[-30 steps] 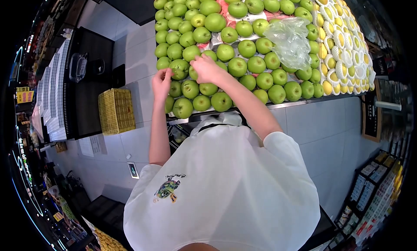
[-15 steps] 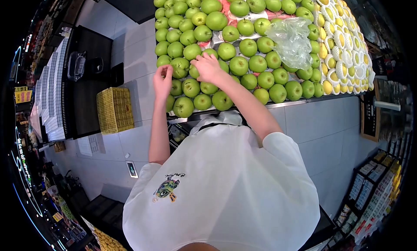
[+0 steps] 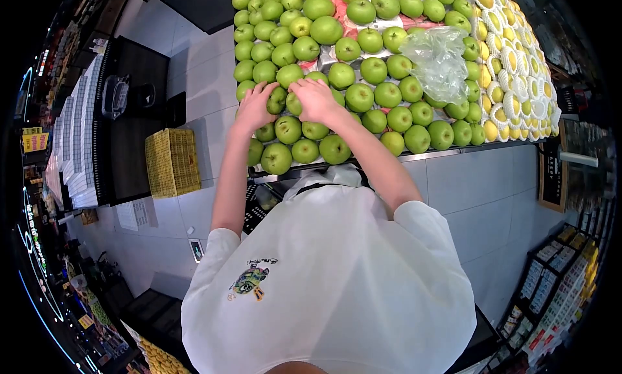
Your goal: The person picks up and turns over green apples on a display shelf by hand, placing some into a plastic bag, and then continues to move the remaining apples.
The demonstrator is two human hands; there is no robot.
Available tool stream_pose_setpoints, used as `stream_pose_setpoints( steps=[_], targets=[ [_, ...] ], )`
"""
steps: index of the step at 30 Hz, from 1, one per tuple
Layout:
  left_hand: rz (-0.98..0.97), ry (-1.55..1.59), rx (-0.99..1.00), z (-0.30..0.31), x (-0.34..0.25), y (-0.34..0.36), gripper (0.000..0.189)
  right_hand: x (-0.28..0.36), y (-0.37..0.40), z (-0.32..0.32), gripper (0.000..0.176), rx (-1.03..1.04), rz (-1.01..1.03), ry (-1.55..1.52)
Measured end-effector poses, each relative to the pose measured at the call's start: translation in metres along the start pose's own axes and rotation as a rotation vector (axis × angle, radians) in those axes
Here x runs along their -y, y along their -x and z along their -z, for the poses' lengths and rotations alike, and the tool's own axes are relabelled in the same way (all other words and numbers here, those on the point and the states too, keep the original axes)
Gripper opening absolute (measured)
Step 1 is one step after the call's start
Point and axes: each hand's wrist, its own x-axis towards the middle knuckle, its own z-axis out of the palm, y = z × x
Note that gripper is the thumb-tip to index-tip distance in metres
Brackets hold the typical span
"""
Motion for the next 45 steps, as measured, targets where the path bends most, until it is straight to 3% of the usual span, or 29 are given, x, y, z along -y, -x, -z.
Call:
stream_pose_setpoints(
  steps=[8,13,15,16,18,26,29,31,32,34,35,37,45],
  targets=[
    [0.143,-0.04,0.065,0.005,-0.005,-0.009,0.111,-0.002,0.009,-0.001,0.072,-0.088,-0.04,-0.107],
    [0.105,0.117,-0.101,0.004,0.015,0.0,0.1,-0.003,0.011,-0.005,0.074,-0.123,-0.039,-0.103],
    [0.045,0.444,-0.175,0.002,0.027,0.002,0.092,-0.002,0.011,-0.007,0.075,-0.125,-0.035,-0.096],
    [0.048,0.444,-0.177,-0.001,0.03,0.002,0.092,-0.003,0.011,-0.007,0.076,-0.125,-0.038,-0.094],
    [0.154,1.192,-0.099,-0.009,0.037,0.003,0.089,-0.002,0.011,-0.005,0.077,-0.122,-0.037,-0.092],
    [0.149,1.631,-0.095,0.005,0.036,0.003,0.079,-0.002,0.009,-0.003,0.077,-0.088,-0.044,-0.074],
    [0.181,1.545,-0.202,0.011,0.04,-0.001,0.086,0.0,0.01,-0.002,0.073,-0.08,-0.057,-0.06],
    [0.149,1.055,-0.265,0.017,0.045,-0.006,0.098,-0.001,0.009,-0.003,0.073,-0.088,-0.055,-0.054],
    [0.15,1.055,-0.264,0.016,0.045,-0.005,0.098,-0.001,0.009,-0.005,0.073,-0.093,-0.05,-0.049],
    [0.066,0.558,-0.31,0.034,0.027,0.001,0.106,0.0,0.01,-0.004,0.074,-0.09,-0.051,-0.056],
    [0.067,0.558,-0.311,0.035,0.023,0.001,0.106,0.0,0.009,-0.003,0.074,-0.089,-0.051,-0.061],
    [0.107,0.223,-0.151,0.036,0.016,0.0,0.106,0.001,0.01,-0.002,0.074,-0.083,-0.053,-0.055],
    [0.036,-0.07,-0.17,0.002,0.002,0.0,0.094,0.002,0.01,-0.001,0.077,-0.075,-0.061,-0.052]
  ],
)
